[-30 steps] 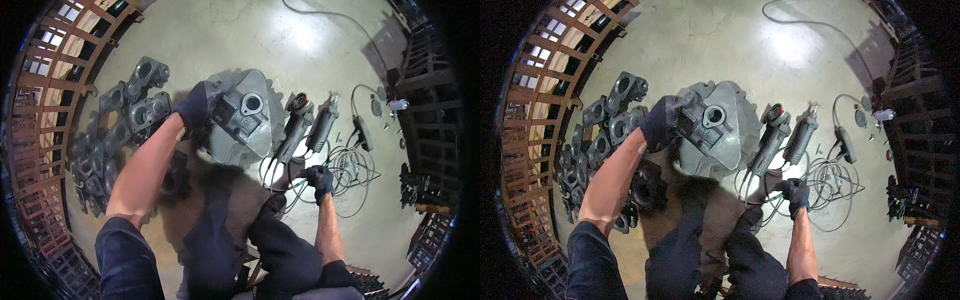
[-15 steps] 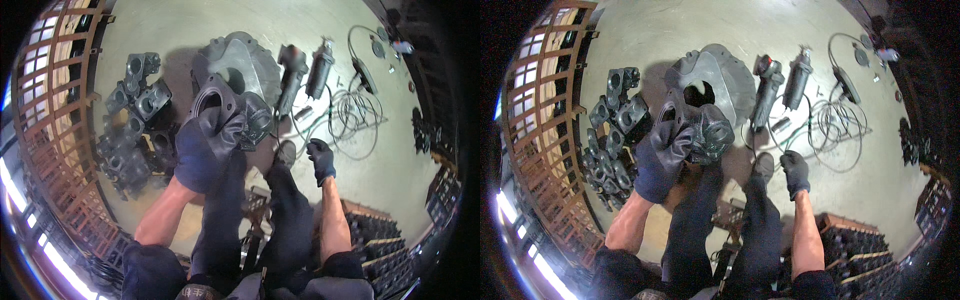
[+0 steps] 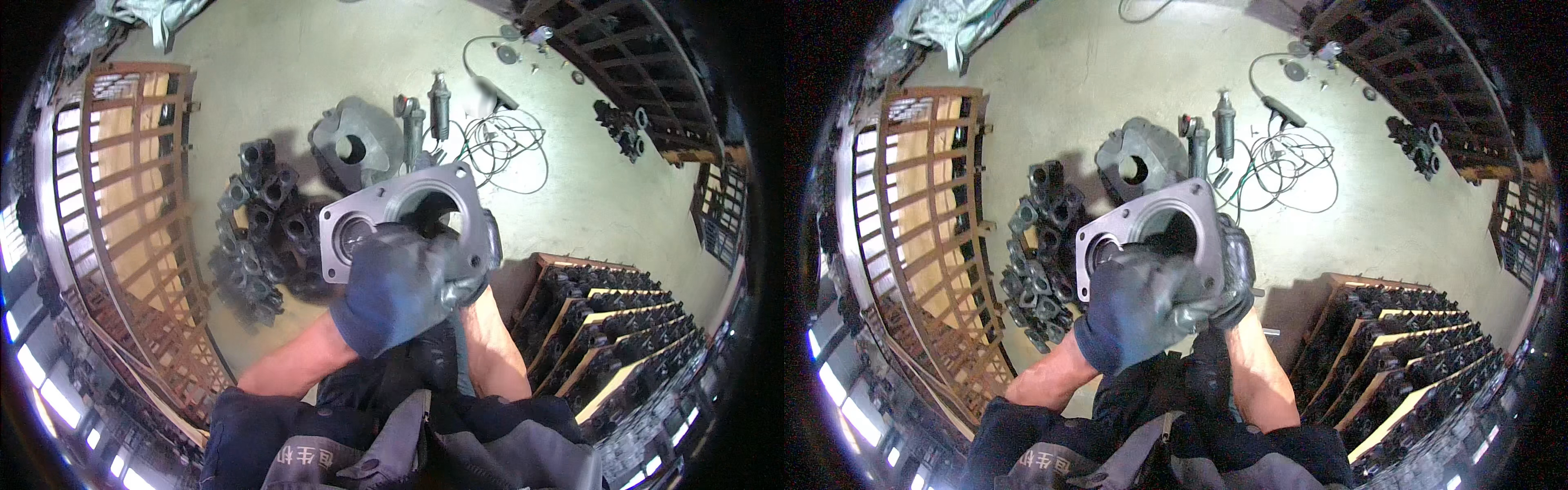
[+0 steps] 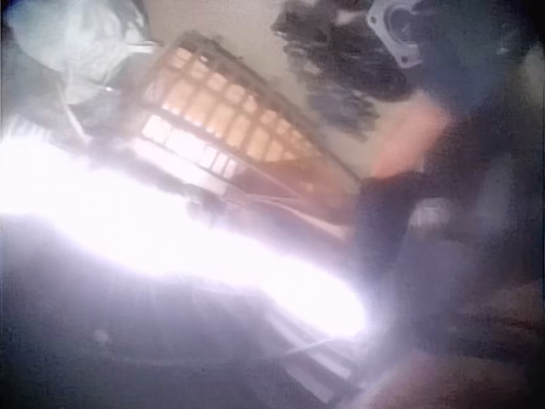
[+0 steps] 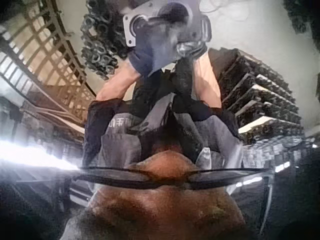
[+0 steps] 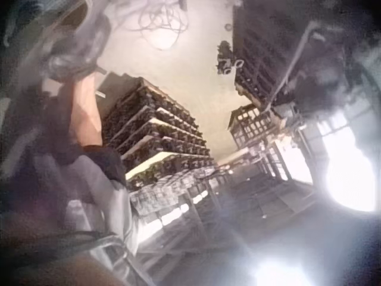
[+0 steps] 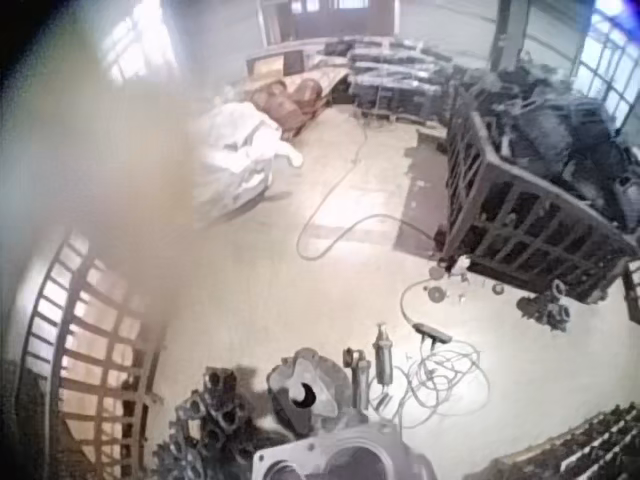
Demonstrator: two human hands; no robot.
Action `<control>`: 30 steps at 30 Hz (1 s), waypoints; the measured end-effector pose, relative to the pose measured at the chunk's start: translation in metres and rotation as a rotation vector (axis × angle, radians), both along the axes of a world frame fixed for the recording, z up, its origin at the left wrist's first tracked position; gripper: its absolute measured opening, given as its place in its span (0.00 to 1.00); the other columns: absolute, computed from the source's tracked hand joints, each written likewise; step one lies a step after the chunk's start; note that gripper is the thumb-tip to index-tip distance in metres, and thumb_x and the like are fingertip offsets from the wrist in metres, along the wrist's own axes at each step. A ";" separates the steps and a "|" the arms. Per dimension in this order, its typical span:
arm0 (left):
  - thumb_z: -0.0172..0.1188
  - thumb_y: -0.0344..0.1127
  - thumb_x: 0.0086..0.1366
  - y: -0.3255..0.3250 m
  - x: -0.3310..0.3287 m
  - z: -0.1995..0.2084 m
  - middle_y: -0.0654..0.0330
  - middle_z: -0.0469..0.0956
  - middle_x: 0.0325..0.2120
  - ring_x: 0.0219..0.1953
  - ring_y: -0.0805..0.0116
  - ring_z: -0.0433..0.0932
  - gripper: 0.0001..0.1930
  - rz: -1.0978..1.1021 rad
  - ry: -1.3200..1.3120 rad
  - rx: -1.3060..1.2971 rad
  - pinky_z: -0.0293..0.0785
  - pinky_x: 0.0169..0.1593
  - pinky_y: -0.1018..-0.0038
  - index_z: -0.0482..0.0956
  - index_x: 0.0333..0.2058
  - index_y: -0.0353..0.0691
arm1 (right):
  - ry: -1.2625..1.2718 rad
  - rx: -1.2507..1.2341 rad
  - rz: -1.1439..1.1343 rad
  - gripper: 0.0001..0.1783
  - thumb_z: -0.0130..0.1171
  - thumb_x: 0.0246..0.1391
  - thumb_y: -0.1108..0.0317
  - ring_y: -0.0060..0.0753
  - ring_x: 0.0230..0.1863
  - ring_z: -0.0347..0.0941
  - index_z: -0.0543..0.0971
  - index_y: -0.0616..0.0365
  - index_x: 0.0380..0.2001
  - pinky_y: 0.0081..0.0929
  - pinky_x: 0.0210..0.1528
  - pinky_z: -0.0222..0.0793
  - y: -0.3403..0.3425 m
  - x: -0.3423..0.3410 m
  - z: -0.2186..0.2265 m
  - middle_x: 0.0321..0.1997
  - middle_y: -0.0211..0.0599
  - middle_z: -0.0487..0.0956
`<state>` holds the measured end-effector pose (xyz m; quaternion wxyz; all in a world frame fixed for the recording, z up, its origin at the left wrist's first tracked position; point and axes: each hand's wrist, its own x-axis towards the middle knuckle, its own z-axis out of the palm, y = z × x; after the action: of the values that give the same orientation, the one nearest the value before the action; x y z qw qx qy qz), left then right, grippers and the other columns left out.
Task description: The person sits on the floor and uses a handheld angle grinder to smooth the surfaces of metal engine parts. After grinding, the person inspects the part and places it on a table with other finished parts before picking up another one to repeat the process.
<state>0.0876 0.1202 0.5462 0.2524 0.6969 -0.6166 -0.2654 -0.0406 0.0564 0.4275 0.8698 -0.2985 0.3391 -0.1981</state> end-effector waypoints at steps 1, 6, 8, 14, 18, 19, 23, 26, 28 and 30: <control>0.64 0.41 0.56 -0.003 -0.005 0.023 0.53 0.78 0.22 0.24 0.58 0.79 0.17 -0.078 -0.067 -0.009 0.76 0.34 0.61 0.79 0.41 0.34 | 0.025 -0.056 0.004 0.23 0.65 0.57 0.65 0.29 0.51 0.74 0.77 0.60 0.55 0.28 0.57 0.70 0.001 -0.011 0.014 0.50 0.38 0.80; 0.65 0.40 0.52 -0.025 -0.044 0.078 0.53 0.77 0.22 0.28 0.55 0.79 0.21 -0.392 -0.233 -0.252 0.77 0.51 0.59 0.78 0.39 0.29 | 0.122 -0.292 -0.031 0.23 0.66 0.56 0.65 0.29 0.49 0.75 0.77 0.60 0.53 0.29 0.54 0.71 -0.003 -0.056 0.072 0.48 0.38 0.80; 0.65 0.42 0.53 -0.025 -0.057 0.103 0.53 0.78 0.23 0.31 0.57 0.81 0.23 -0.441 -0.346 -0.296 0.74 0.59 0.57 0.79 0.41 0.27 | 0.149 -0.362 -0.041 0.22 0.66 0.55 0.65 0.29 0.48 0.75 0.78 0.60 0.53 0.29 0.53 0.71 -0.006 -0.067 0.098 0.48 0.37 0.80; 0.62 0.39 0.59 -0.058 -0.067 0.176 0.50 0.82 0.41 0.47 0.56 0.81 0.23 -0.371 0.082 -0.273 0.70 0.61 0.56 0.78 0.51 0.33 | 0.208 -0.455 -0.153 0.21 0.66 0.55 0.65 0.29 0.46 0.75 0.78 0.61 0.51 0.29 0.51 0.72 -0.019 -0.121 0.129 0.45 0.36 0.80; 0.62 0.40 0.61 -0.043 -0.046 0.191 0.48 0.82 0.41 0.47 0.53 0.81 0.23 -0.073 0.396 -0.070 0.71 0.59 0.56 0.77 0.51 0.33 | 0.216 -0.489 -0.206 0.20 0.66 0.54 0.65 0.28 0.44 0.75 0.79 0.61 0.49 0.29 0.49 0.73 -0.026 -0.138 0.140 0.44 0.36 0.81; 0.62 0.40 0.61 -0.039 -0.042 0.188 0.48 0.82 0.41 0.46 0.52 0.81 0.23 -0.009 0.458 -0.034 0.71 0.59 0.56 0.77 0.51 0.33 | 0.224 -0.500 -0.214 0.20 0.66 0.54 0.65 0.28 0.43 0.75 0.79 0.62 0.49 0.29 0.48 0.73 -0.027 -0.139 0.142 0.43 0.36 0.81; 0.62 0.41 0.62 -0.031 -0.039 0.172 0.46 0.81 0.41 0.46 0.49 0.80 0.22 0.087 0.616 0.015 0.72 0.57 0.55 0.77 0.51 0.33 | 0.262 -0.545 -0.253 0.20 0.67 0.53 0.65 0.28 0.42 0.76 0.80 0.62 0.48 0.29 0.47 0.74 -0.028 -0.140 0.150 0.42 0.35 0.81; 0.62 0.42 0.64 -0.036 -0.047 0.167 0.45 0.81 0.41 0.45 0.47 0.80 0.22 0.013 0.649 -0.028 0.72 0.55 0.55 0.77 0.52 0.33 | 0.283 -0.605 -0.284 0.19 0.67 0.53 0.65 0.28 0.40 0.76 0.80 0.62 0.47 0.29 0.45 0.74 -0.026 -0.133 0.156 0.41 0.34 0.81; 0.62 0.42 0.64 -0.043 -0.054 0.163 0.44 0.80 0.41 0.45 0.46 0.80 0.22 -0.083 0.639 -0.083 0.73 0.54 0.55 0.77 0.52 0.33 | 0.301 -0.644 -0.312 0.19 0.67 0.52 0.65 0.28 0.39 0.76 0.80 0.63 0.46 0.29 0.44 0.75 -0.021 -0.129 0.158 0.40 0.34 0.81; 0.62 0.42 0.65 -0.049 -0.064 0.160 0.43 0.80 0.42 0.44 0.44 0.80 0.22 -0.214 0.599 -0.182 0.73 0.53 0.55 0.77 0.52 0.33 | 0.321 -0.710 -0.344 0.19 0.67 0.52 0.65 0.28 0.39 0.76 0.81 0.63 0.45 0.29 0.43 0.75 -0.019 -0.127 0.161 0.39 0.34 0.82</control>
<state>0.0236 0.0708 0.7061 0.4544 0.4939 -0.6059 -0.4272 -0.1680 0.0369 0.5883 0.6034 -0.5456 0.4261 -0.3959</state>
